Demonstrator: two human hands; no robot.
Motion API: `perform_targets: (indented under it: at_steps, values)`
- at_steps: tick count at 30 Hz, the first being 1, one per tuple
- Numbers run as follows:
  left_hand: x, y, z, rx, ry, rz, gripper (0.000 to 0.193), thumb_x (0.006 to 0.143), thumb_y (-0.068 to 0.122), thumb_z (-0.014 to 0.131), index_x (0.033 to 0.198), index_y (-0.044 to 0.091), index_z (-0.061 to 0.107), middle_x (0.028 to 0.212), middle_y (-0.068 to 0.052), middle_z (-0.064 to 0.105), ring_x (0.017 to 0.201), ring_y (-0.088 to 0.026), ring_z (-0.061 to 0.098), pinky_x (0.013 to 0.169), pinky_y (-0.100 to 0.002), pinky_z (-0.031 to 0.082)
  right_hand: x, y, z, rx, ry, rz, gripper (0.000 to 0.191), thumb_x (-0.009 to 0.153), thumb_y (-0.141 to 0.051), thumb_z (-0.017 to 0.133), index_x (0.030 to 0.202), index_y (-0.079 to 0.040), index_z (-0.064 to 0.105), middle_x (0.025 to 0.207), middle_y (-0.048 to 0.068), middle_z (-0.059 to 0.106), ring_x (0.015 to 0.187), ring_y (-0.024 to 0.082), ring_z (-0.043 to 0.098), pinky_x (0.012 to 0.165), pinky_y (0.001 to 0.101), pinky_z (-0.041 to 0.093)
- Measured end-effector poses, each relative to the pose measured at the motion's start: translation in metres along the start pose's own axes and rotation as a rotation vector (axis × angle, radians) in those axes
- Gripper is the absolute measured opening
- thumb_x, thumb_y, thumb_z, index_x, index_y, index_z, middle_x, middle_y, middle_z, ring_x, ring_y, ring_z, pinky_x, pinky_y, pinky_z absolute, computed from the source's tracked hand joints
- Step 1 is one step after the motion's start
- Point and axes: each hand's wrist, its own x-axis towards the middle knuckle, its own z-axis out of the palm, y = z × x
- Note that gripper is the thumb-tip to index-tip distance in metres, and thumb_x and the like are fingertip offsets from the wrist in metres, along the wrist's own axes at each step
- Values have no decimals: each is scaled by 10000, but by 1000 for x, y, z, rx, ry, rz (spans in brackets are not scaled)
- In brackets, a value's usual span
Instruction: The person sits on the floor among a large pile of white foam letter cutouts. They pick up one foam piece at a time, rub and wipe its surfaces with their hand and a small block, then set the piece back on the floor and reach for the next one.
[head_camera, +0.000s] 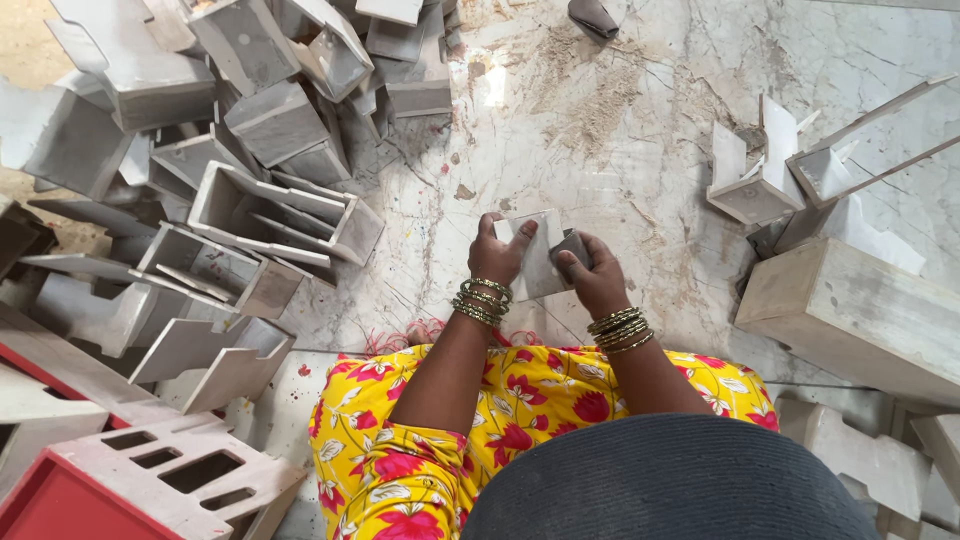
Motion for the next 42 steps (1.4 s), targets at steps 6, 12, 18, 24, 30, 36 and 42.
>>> perform_targets:
  at_steps: [6, 12, 18, 24, 30, 36, 42]
  values:
    - [-11, 9, 13, 163, -142, 136, 665, 749, 648, 759, 1173, 163, 592, 915, -105, 771, 878, -305, 750, 813, -442, 560, 24, 0, -18, -18, 89, -92, 513, 970, -234, 701, 1412, -17, 557, 1225, 88, 698, 1043, 131, 679, 862, 275, 582]
    - [-30, 9, 31, 218, -38, 399, 657, 761, 618, 791, 1159, 132, 599, 930, -124, 735, 906, -337, 694, 836, -506, 485, 36, 6, -26, 177, 85, -172, 527, 1001, -238, 698, 1439, 3, 530, 1311, 106, 680, 1139, 135, 658, 958, 279, 554]
    - [-12, 5, 17, -60, 35, 60, 612, 763, 594, 794, 1084, 105, 614, 783, -79, 704, 698, -214, 690, 665, -376, 571, 24, 2, -9, -1, 4, -84, 531, 961, -244, 706, 1412, -10, 550, 1238, 100, 700, 1052, 138, 678, 872, 283, 580]
    - [0, -8, 7, -106, 7, 49, 604, 776, 564, 815, 996, 22, 667, 755, -83, 709, 667, -168, 660, 642, -333, 560, -6, -41, -10, -245, 185, -194, 503, 926, -217, 765, 1369, -39, 607, 1196, 119, 711, 1006, 166, 701, 826, 288, 590]
    - [28, -38, -3, -59, -687, -144, 567, 853, 512, 714, 935, -46, 776, 746, -121, 660, 619, -180, 584, 551, -354, 508, -49, -95, -12, -375, 125, -559, 489, 909, -183, 749, 1346, -33, 589, 1171, 163, 700, 1033, 251, 728, 896, 355, 601]
    - [11, -19, 12, -785, -707, -513, 742, 997, 681, 508, 1298, 6, 578, 1116, -134, 671, 892, -156, 709, 769, -311, 604, -79, -104, 31, -869, -171, -640, 643, 944, -367, 598, 1459, -11, 453, 1545, 267, 412, 1425, 411, 402, 1149, 487, 361]
    - [-3, 8, 2, -904, -617, -532, 603, 942, 588, 455, 1263, 79, 491, 1087, -134, 707, 896, -177, 737, 791, -379, 607, -57, -98, 22, -1149, -256, -338, 695, 1028, -520, 368, 1583, -102, 340, 1653, 136, 293, 1530, 271, 257, 1226, 515, 175]
